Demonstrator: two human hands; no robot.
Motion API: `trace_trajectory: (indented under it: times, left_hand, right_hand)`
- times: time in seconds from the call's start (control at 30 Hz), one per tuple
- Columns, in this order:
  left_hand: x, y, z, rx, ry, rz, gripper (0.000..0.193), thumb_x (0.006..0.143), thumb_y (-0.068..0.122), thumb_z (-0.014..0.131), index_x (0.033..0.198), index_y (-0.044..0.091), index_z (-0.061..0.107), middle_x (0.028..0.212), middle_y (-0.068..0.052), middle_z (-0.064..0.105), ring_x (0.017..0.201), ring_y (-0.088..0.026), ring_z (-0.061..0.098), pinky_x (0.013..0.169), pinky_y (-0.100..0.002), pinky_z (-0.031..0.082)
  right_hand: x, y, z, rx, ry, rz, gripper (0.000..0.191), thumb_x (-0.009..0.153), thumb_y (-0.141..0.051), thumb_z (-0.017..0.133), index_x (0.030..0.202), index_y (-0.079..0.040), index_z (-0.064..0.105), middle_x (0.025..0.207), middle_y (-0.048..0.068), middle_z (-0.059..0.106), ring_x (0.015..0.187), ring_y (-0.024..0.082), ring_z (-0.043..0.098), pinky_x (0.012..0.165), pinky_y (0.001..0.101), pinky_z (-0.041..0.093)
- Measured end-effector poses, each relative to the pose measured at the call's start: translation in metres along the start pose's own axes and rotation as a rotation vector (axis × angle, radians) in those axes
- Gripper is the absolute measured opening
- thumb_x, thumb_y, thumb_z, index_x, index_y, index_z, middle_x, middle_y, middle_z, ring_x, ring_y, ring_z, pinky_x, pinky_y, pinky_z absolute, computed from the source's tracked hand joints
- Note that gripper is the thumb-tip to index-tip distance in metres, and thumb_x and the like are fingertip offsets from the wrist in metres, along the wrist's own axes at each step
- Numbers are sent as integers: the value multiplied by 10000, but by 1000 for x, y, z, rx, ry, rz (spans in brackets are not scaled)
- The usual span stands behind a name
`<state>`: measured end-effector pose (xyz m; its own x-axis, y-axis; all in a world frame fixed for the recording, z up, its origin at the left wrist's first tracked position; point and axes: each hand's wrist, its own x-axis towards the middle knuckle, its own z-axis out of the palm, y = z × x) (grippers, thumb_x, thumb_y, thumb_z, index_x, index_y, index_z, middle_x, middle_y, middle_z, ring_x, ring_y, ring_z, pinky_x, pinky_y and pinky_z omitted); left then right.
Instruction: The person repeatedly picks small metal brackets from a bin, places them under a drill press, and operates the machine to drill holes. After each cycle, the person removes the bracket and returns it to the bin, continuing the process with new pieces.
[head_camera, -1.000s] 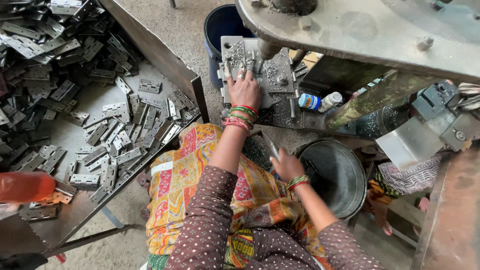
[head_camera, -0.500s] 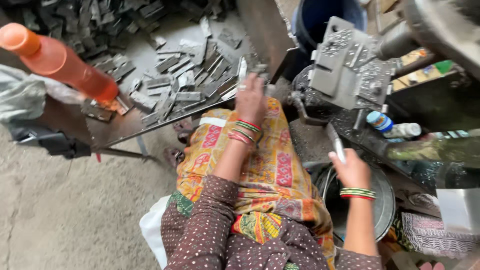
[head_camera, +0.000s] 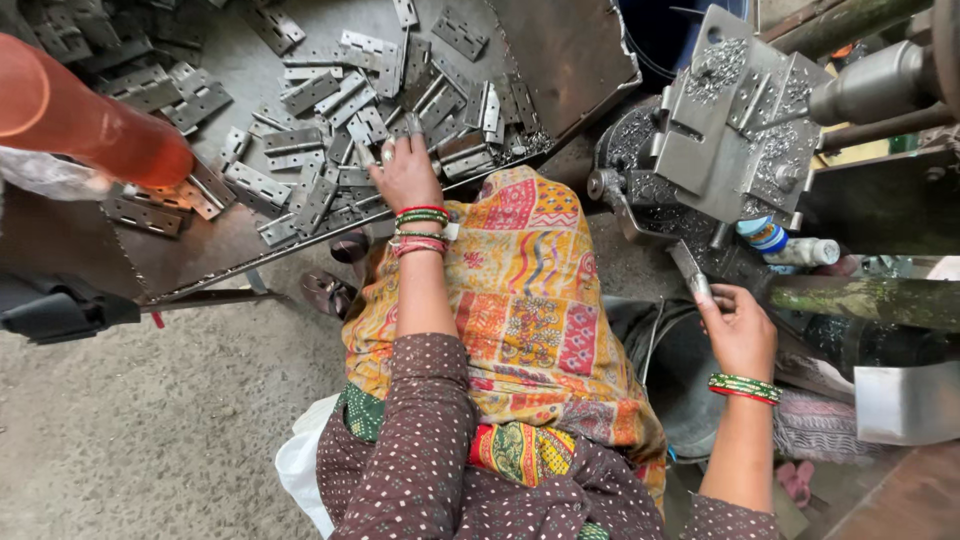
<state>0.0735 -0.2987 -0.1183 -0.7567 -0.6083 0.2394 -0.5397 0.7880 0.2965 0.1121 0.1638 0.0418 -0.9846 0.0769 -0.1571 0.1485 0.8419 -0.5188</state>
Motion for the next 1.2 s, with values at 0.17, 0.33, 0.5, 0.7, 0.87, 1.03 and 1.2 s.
trace_trajectory:
  times: [0.17,0.33,0.5,0.7,0.87,1.03,1.2]
  left_hand:
    - [14,-11,5,-17,26,34,314,795,94,701,1103,154,708,981,-69,663,999,-288,650,975,-548,427]
    - [12,-23,0,-181,152,27,297,811,88,735,1099,157,705,975,-107,650,962,-336,656,1004,-511,469]
    - [12,-21,-17,-451,22,-142,396,834,54,690,1230,73,680,1096,-173,667,980,-399,647,893,-492,497]
    - [-1,65,-86,-893,4,-2,499,874,187,753,1346,112,611,1143,-154,699,996,-351,690,860,-447,542]
    - [-25,186,-144,-1067,-168,182,431,903,334,748,1314,251,646,1087,-93,715,970,-281,730,844,-405,575]
    - [-53,270,-148,-261,-16,572,490,884,506,614,1197,141,708,1253,-119,644,1255,-337,576,1057,-582,385]
    - [-108,286,-124,-188,37,776,371,908,267,580,1172,50,725,1368,-99,591,1403,-292,467,1219,-620,227]
  right_hand:
    - [2,3,2,0,5,10,363,972,-275,756,1194,7,697,980,89,750,740,100,689,665,257,539]
    - [2,1,2,-16,3,9,368,975,-291,751,1191,3,698,967,93,751,737,108,692,660,268,541]
    - [1,-2,1,-45,-6,-25,365,973,-305,741,1172,-2,701,955,80,755,728,110,708,648,273,545]
    - [0,4,1,-188,68,-171,396,954,-371,734,1162,-34,713,1019,171,758,819,292,735,732,394,561]
    - [0,10,-3,-192,36,-146,418,924,-425,708,1151,-74,695,1045,172,748,948,354,724,792,456,558]
    - [-5,10,-8,-197,29,-156,430,925,-427,695,1188,-89,667,1074,177,729,983,386,696,817,478,547]
    - [-4,14,-8,-162,27,-147,428,898,-408,701,1197,-105,657,1106,172,726,1007,406,681,820,501,540]
